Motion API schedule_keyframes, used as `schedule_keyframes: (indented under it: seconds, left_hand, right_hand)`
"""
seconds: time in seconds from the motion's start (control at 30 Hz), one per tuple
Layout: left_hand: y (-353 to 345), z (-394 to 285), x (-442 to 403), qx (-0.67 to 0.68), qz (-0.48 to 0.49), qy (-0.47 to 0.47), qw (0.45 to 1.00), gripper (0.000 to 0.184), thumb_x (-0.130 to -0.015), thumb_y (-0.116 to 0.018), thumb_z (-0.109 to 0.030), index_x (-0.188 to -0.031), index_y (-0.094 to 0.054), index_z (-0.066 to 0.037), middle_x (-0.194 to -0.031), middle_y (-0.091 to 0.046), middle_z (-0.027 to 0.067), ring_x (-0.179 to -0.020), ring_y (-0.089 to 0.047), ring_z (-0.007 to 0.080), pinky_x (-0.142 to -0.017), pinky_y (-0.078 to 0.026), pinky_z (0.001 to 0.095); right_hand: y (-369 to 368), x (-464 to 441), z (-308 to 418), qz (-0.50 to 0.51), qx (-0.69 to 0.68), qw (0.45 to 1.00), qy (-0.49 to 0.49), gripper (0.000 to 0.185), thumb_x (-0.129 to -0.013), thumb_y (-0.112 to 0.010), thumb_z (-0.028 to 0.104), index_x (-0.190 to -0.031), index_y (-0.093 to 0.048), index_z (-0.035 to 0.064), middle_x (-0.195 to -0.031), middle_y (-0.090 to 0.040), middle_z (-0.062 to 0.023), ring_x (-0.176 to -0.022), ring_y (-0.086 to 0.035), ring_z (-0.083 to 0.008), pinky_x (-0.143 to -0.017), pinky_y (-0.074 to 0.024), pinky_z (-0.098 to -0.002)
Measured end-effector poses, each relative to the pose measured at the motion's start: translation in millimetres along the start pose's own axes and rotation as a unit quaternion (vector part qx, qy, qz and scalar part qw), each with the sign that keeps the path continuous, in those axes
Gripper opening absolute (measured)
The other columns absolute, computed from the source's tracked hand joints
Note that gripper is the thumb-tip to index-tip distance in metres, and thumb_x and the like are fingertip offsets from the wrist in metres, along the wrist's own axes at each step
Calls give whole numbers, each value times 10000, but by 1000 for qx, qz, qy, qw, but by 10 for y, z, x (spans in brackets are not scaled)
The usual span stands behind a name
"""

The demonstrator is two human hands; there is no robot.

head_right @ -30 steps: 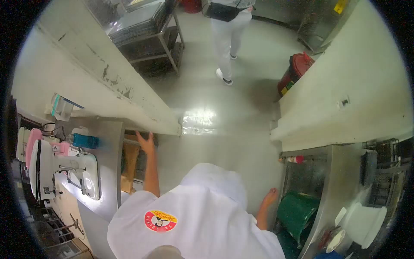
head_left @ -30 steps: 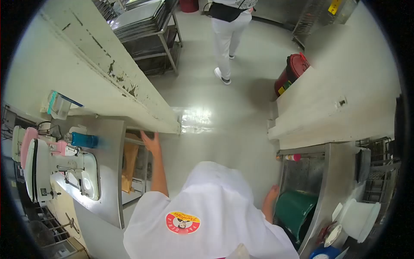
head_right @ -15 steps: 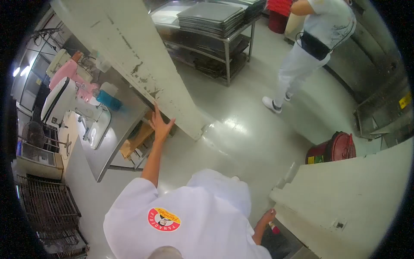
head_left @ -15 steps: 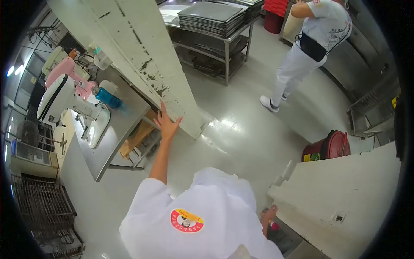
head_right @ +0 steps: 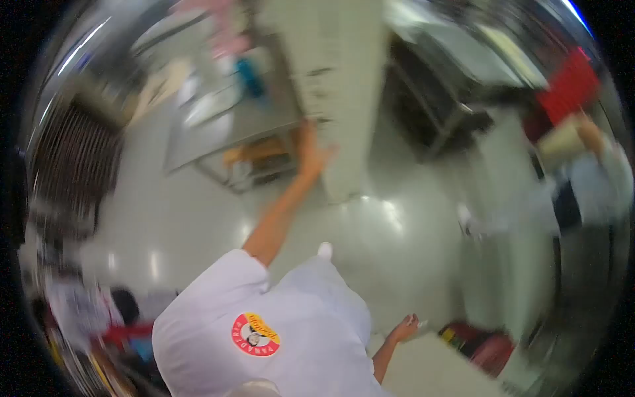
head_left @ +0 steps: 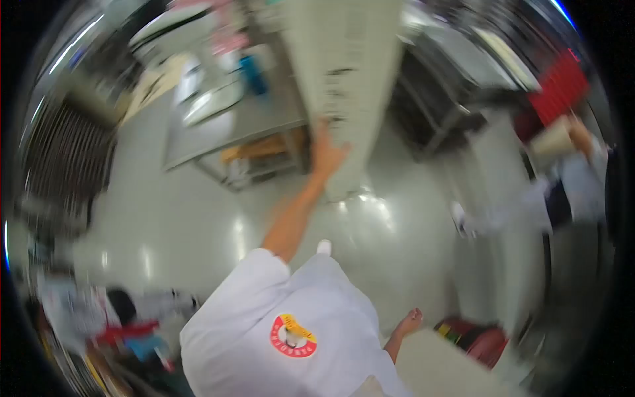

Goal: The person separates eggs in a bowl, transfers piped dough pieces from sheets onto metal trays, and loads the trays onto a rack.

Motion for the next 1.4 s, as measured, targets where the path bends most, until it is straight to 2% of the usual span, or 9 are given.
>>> schedule_keyframes:
  seconds: [0.07,0.13,0.33,0.43,0.47,0.57,0.63,1.03,1.4]
  left_hand:
    - [-225,534,489,-112,246,123,955,940,-642,-753,-350,-1429,-255,-222,-1266,-503,199,-1141,-497,353,-968,-371,484]
    - [-487,1154,1316,-6,415,-188,890,1062,-601,-766,-469,-1446,-141,-317,-1394,-406,92,-1216,-446,326,-1033,-247,570]
    - [468,1234,2682,-142,428,138,882,710,-711,-681,-395,-1352,-382,-336,-1271,-532,25,-1192,-480,217,-1017,-142,662]
    - [946,1969,3883,-142,145,212,956,423,-725,-634,-231,-1145,-618,-280,-1036,-658,23,-1073,-556,199,-957,-280,616]
    - [1498,1663,4106,-130,108,322,932,408,-715,-598,-165,-1105,-638,-278,-1074,-645,29,-1061,-562,218,-942,-324,559]
    - [2307,1300,5024,-210,2,563,800,396,-750,-556,-123,-1098,-641,-293,-1095,-632,48,-1064,-549,281,-974,-312,515]
    - [2481,956,5744,-245,-50,665,704,400,-772,-545,-117,-1135,-626,-262,-1143,-610,88,-1103,-533,277,-1001,-294,500]
    - [2044,-1574,7803,-241,-235,882,331,668,-732,-663,-259,-1338,-383,-224,-1188,-523,142,-1173,-446,331,-1039,-252,546]
    - [2383,-316,7466,-215,-2,844,492,598,-745,-632,-380,-1312,-457,-309,-1321,-454,139,-1274,-351,349,-1065,-166,582]
  right_hand:
    - [-546,-449,747,87,-10,983,161,413,-913,-522,266,-1223,-494,-6,-1179,-518,-179,-1117,-454,-326,-958,-352,-423]
    - [-1044,-588,1801,169,-24,919,356,439,-925,-503,291,-1249,-473,-3,-1225,-499,-183,-1166,-430,-334,-981,-335,-427]
    - [-1573,-37,5208,-36,-80,588,804,455,-921,-517,353,-1295,-483,96,-1337,-426,-175,-1213,-420,-338,-993,-354,-416]
    - [-1678,104,6332,-247,-61,599,759,583,-880,-520,496,-1362,-389,195,-1362,-371,-174,-1167,-435,-378,-781,-470,-499]
    - [-1609,228,6589,-379,157,540,735,631,-885,-491,517,-1384,-342,161,-1381,-321,-216,-1202,-390,-405,-853,-419,-528]
    - [-1744,859,6850,-169,-204,666,697,762,-892,-335,626,-1426,-231,92,-1402,-222,-312,-1280,-272,-449,-971,-309,-578]
    - [-1718,1256,6699,-448,91,680,573,766,-908,-310,563,-1448,-149,44,-1431,-241,-292,-1301,-330,-362,-886,-412,-328]
    - [-2144,908,5902,-209,89,650,725,799,-853,-435,540,-1458,-134,114,-1449,-184,-280,-1322,-257,-394,-923,-359,-466]
    - [-1467,256,7423,-244,-164,642,708,799,-870,-279,645,-1451,-161,109,-1427,-176,-315,-1323,-203,-439,-967,-316,-546]
Point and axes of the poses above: each hand's wrist, its own x-axis away from the middle knuckle, its own y-axis out of the back of the hand, z = x × y, the point moved 1 cm from there along -x, towards the middle knuckle
